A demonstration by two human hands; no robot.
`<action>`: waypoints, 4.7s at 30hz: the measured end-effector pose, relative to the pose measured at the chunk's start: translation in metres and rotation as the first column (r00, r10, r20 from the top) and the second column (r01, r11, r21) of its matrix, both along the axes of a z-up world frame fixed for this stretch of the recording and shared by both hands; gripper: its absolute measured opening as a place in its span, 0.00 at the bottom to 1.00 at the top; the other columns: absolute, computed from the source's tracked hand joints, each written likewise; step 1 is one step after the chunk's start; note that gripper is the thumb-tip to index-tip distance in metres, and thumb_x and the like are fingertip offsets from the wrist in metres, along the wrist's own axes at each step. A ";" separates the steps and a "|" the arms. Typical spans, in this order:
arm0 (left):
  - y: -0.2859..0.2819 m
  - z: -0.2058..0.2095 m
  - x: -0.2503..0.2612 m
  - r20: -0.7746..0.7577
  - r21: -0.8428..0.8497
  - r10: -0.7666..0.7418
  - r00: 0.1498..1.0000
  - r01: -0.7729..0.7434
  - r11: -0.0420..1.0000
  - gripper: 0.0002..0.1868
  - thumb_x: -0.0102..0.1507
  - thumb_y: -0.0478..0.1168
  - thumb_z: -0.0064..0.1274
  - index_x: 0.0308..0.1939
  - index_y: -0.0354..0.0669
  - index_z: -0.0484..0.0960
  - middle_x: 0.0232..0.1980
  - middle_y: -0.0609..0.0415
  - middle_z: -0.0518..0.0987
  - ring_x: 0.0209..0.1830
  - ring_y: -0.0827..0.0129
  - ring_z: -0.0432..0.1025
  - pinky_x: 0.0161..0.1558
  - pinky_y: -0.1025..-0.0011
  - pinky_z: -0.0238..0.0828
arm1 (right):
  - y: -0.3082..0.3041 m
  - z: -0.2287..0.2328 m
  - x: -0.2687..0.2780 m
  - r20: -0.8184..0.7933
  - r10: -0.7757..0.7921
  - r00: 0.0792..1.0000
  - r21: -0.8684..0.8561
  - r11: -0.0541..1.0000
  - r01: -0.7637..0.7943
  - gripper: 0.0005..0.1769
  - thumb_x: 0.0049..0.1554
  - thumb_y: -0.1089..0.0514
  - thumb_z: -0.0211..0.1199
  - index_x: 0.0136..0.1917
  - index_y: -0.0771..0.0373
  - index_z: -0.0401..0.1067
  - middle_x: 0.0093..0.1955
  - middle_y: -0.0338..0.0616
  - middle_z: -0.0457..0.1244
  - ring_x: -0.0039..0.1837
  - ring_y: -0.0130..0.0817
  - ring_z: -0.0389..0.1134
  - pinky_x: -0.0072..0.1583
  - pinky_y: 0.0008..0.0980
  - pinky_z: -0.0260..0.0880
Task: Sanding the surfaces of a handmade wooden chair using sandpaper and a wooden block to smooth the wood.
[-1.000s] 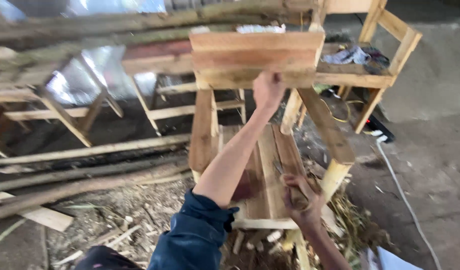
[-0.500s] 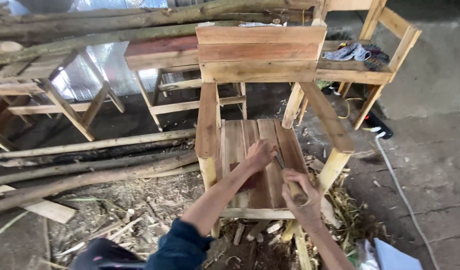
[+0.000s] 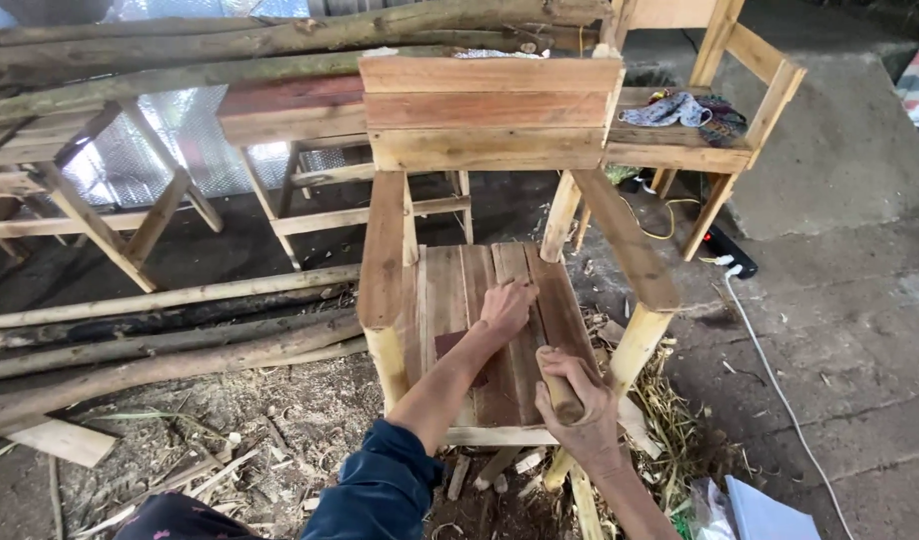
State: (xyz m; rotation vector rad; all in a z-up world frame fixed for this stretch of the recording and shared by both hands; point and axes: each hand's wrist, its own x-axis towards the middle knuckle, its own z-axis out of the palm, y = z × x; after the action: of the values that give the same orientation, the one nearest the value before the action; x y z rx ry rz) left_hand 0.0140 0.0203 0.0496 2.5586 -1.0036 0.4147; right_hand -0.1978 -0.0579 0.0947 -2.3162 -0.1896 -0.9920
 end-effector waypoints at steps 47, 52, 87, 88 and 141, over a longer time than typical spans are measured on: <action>0.121 -0.072 -0.172 0.397 -0.475 0.399 0.827 -0.186 0.860 0.13 0.61 0.45 0.43 0.43 0.48 0.81 0.52 0.53 0.79 0.46 0.66 0.74 0.41 0.72 0.61 | 0.007 0.030 0.200 0.044 0.226 0.973 0.851 0.503 -0.155 0.10 0.60 0.49 0.52 0.47 0.57 0.60 0.29 0.30 0.53 0.25 0.16 0.47 0.26 0.18 0.47; 0.125 -0.041 -0.175 0.395 -0.469 0.406 0.824 -0.198 0.860 0.15 0.58 0.44 0.45 0.43 0.48 0.83 0.54 0.59 0.78 0.52 0.65 0.73 0.47 0.71 0.56 | 0.026 0.054 0.209 -0.220 0.347 0.912 0.775 0.630 -0.052 0.19 0.59 0.42 0.49 0.50 0.59 0.59 0.32 0.33 0.52 0.31 0.19 0.51 0.28 0.19 0.49; 0.124 -0.059 -0.173 0.406 -0.392 0.440 0.801 -0.283 0.876 0.18 0.61 0.51 0.41 0.49 0.58 0.82 0.58 0.70 0.74 0.50 0.77 0.68 0.51 0.73 0.50 | 0.006 -0.011 0.286 -0.191 -0.110 0.975 0.371 0.912 0.175 0.18 0.62 0.47 0.48 0.50 0.64 0.66 0.36 0.41 0.57 0.36 0.31 0.57 0.37 0.33 0.58; 0.124 -0.060 -0.173 0.404 -0.391 0.443 0.800 -0.287 0.874 0.18 0.62 0.51 0.42 0.50 0.58 0.82 0.58 0.70 0.74 0.51 0.77 0.67 0.52 0.72 0.50 | 0.005 -0.011 0.280 -0.180 -0.043 0.983 0.463 0.878 0.124 0.19 0.62 0.43 0.49 0.47 0.62 0.59 0.37 0.39 0.54 0.34 0.27 0.55 0.34 0.29 0.57; 0.122 -0.061 -0.175 0.405 -0.456 0.471 0.784 -0.274 0.847 0.18 0.61 0.49 0.41 0.50 0.59 0.82 0.58 0.71 0.74 0.50 0.79 0.67 0.52 0.73 0.52 | 0.021 0.015 0.223 -0.095 0.050 0.994 0.484 0.875 0.002 0.17 0.63 0.52 0.50 0.58 0.67 0.61 0.34 0.36 0.53 0.34 0.24 0.51 0.36 0.25 0.52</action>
State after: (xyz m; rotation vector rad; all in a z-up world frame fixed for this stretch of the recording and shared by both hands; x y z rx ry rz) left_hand -0.1606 0.1427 -0.0117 2.3186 -0.4583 1.3160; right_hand 0.0254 -0.0366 0.1096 -1.8902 0.0700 -0.7921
